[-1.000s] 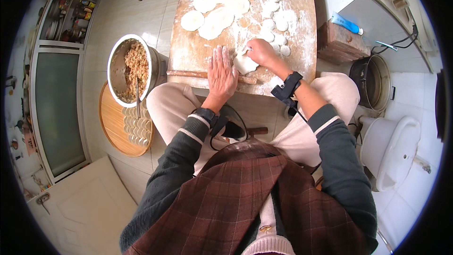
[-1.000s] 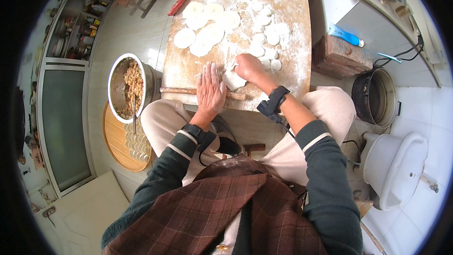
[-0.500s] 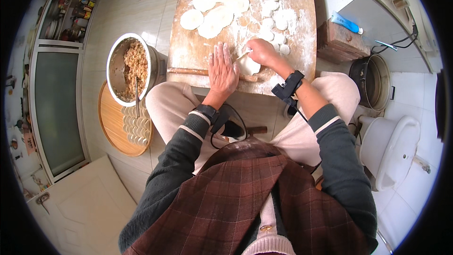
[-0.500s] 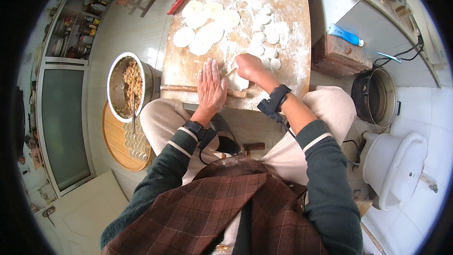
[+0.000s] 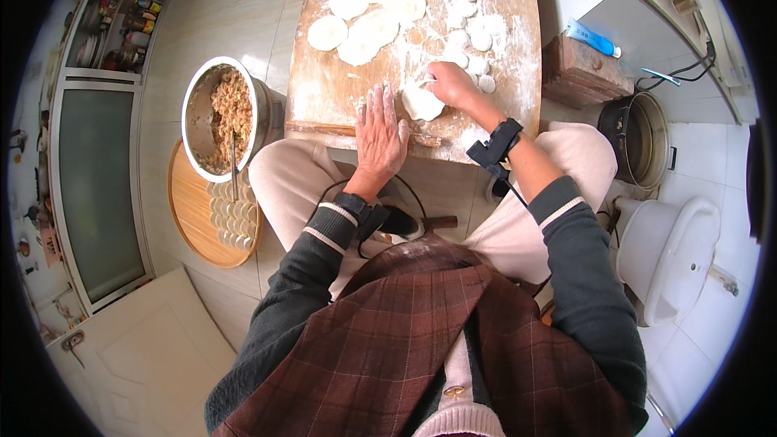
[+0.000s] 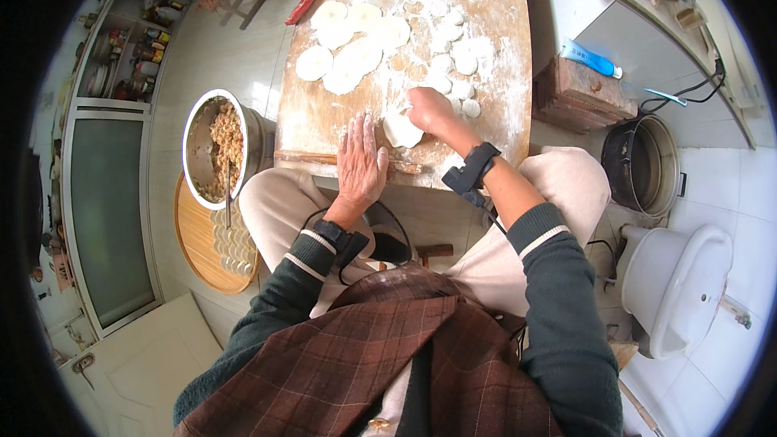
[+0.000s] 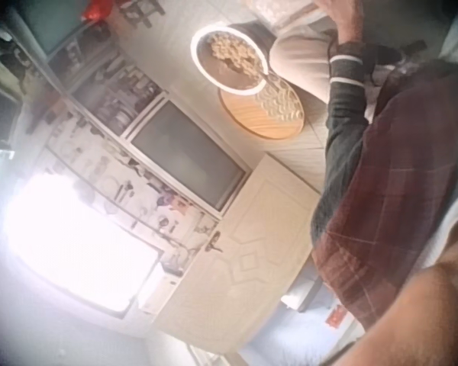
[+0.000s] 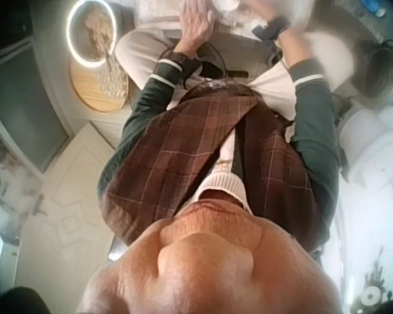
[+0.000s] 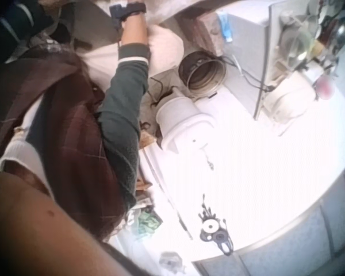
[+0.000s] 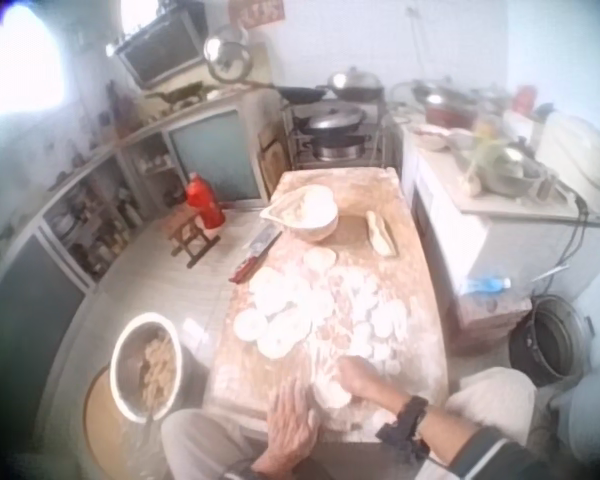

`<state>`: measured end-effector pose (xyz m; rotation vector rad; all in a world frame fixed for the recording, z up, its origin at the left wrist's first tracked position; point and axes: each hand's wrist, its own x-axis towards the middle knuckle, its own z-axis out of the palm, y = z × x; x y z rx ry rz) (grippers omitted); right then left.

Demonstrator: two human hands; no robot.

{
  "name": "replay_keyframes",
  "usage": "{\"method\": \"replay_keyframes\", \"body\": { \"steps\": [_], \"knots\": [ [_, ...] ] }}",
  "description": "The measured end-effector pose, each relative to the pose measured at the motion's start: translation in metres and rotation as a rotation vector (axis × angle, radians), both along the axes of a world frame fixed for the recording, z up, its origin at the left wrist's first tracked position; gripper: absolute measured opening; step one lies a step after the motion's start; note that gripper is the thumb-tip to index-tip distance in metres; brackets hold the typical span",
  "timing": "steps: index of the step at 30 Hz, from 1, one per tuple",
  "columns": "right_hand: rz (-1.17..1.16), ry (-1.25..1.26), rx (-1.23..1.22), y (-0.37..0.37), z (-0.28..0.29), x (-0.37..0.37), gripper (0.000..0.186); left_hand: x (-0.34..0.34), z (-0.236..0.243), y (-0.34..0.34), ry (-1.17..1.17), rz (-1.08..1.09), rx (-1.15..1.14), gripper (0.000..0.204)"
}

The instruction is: The person rolls small dough balls into flat circular discs using a rolling pin on a floured wooden table. The person repeatedly picks up a dough ball, flattens it with the rolling pin, and places the finished disc on the table.

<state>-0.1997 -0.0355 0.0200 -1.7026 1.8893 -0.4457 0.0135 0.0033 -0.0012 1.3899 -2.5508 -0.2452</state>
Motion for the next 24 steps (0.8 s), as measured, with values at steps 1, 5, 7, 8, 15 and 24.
{"method": "replay_keyframes", "body": {
  "steps": [1,5,7,8,15,24],
  "knots": [
    [0.078,0.004,-0.050,0.003,0.000,0.001,0.020,0.003,-0.001,0.002,0.050,-0.015,0.021,0.065],
    [0.207,0.115,-0.076,0.015,0.008,0.003,0.022,0.004,0.002,0.001,0.097,-0.041,-0.004,0.065],
    [0.209,0.104,-0.172,0.017,0.012,0.006,0.021,0.003,0.004,-0.001,0.074,-0.055,-0.053,0.065],
    [0.188,0.063,-0.117,0.015,0.013,0.006,0.019,0.000,0.004,-0.003,0.061,-0.037,-0.013,0.065],
    [0.234,0.190,-0.127,0.013,0.011,0.008,0.015,-0.054,-0.002,-0.076,0.212,0.040,-0.180,0.066],
    [0.040,-0.073,-0.027,0.003,0.004,-0.001,0.019,-0.015,0.016,-0.010,0.082,-0.021,-0.023,0.068]
  ]
}}
